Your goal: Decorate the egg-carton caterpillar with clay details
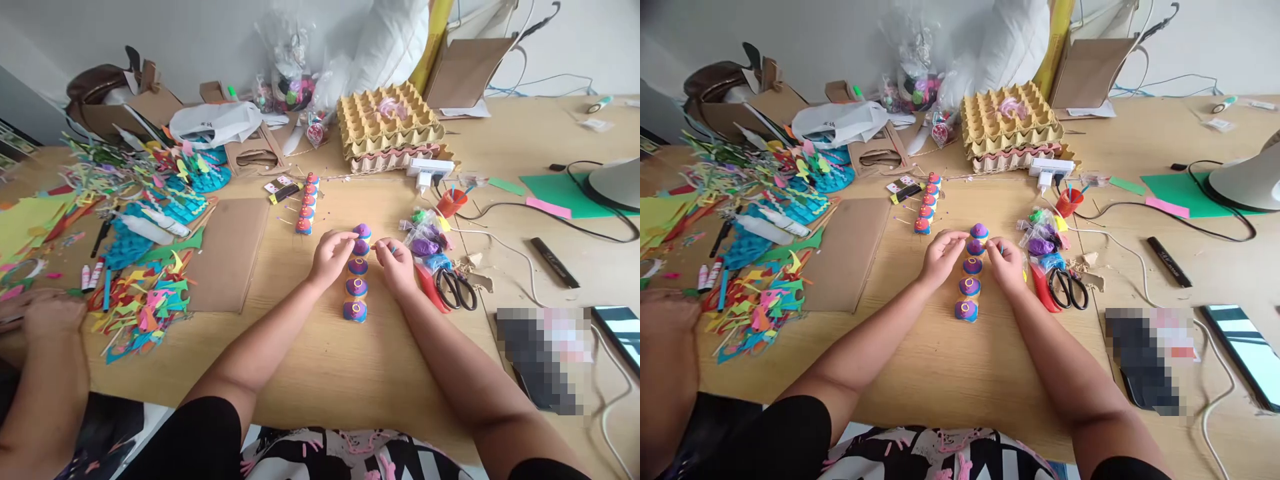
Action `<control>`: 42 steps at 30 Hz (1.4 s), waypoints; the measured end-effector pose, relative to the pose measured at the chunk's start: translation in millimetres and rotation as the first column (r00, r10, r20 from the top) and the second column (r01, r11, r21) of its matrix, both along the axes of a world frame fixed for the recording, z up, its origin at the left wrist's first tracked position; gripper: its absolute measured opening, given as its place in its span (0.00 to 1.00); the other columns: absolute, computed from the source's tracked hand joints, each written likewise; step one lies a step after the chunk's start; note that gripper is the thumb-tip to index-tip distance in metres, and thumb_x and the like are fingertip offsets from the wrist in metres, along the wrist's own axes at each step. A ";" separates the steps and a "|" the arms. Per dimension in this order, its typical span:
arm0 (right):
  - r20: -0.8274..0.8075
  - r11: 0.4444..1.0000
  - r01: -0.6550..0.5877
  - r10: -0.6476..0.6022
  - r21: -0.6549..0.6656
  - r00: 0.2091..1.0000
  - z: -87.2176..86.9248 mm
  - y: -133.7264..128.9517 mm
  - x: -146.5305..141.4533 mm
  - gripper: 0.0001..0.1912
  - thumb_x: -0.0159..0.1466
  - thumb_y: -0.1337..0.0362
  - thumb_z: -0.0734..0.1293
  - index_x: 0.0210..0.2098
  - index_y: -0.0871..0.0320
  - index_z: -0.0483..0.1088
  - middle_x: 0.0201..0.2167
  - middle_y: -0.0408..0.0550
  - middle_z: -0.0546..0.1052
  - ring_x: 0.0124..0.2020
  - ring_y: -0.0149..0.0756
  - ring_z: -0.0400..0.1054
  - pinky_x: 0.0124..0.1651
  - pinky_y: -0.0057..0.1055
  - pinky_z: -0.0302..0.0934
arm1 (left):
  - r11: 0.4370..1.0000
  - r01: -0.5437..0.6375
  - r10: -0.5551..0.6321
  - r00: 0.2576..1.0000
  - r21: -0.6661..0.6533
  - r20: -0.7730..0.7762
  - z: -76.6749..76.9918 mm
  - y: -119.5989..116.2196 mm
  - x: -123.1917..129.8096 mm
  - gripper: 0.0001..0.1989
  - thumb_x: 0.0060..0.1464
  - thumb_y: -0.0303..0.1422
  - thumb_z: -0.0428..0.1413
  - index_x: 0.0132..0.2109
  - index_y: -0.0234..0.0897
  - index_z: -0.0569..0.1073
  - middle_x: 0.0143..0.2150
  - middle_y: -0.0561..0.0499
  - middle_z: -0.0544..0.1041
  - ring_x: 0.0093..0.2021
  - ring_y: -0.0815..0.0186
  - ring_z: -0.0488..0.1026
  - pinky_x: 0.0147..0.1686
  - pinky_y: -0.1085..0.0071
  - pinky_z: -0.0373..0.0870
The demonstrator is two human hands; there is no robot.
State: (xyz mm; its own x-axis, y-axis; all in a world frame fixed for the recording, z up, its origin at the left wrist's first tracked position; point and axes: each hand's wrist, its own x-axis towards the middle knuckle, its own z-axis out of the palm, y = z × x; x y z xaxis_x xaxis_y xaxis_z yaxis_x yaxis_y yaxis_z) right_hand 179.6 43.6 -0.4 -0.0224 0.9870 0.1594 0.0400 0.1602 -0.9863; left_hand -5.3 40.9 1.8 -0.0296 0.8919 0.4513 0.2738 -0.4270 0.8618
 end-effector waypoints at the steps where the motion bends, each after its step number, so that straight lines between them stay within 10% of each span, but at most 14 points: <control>1: -0.007 1.000 0.006 -0.006 -0.007 1.000 1.0 0.2 0.5 0.20 0.66 0.44 0.69 0.30 0.54 0.73 0.24 0.41 0.70 0.28 0.32 0.59 0.35 0.32 0.58 | 0.999 -0.013 0.014 0.999 0.033 -0.033 -1.3 1.7 -0.7 0.09 0.68 0.36 0.59 0.48 0.41 0.82 0.49 0.46 0.84 0.54 0.59 0.79 0.59 0.60 0.74; 14: 0.057 0.995 -0.049 0.054 -0.084 0.997 -1.4 2.1 -1.5 0.18 0.65 0.45 0.73 0.35 0.54 0.80 0.32 0.46 0.81 0.34 0.36 0.69 0.41 0.34 0.64 | 0.988 0.040 -0.004 0.972 0.147 -0.236 -6.5 4.0 0.9 0.09 0.67 0.37 0.62 0.52 0.44 0.81 0.49 0.49 0.83 0.54 0.59 0.76 0.59 0.59 0.71; 42: 0.018 0.989 -0.056 0.059 -0.139 0.998 4.8 -0.3 -1.7 0.18 0.64 0.45 0.75 0.34 0.54 0.79 0.31 0.44 0.79 0.33 0.34 0.67 0.42 0.33 0.63 | 0.988 0.059 -0.058 0.998 -0.146 0.011 -12.4 -2.6 6.2 0.12 0.73 0.38 0.52 0.53 0.41 0.78 0.52 0.45 0.86 0.52 0.61 0.84 0.53 0.64 0.81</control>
State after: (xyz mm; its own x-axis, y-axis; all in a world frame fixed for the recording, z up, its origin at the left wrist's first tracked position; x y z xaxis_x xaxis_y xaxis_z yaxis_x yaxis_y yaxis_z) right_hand 177.9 43.3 4.3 -0.0817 0.9964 0.0203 0.0568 0.0250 -0.9981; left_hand 0.9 38.4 -10.6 0.0223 0.9484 0.3161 0.2459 -0.3117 0.9178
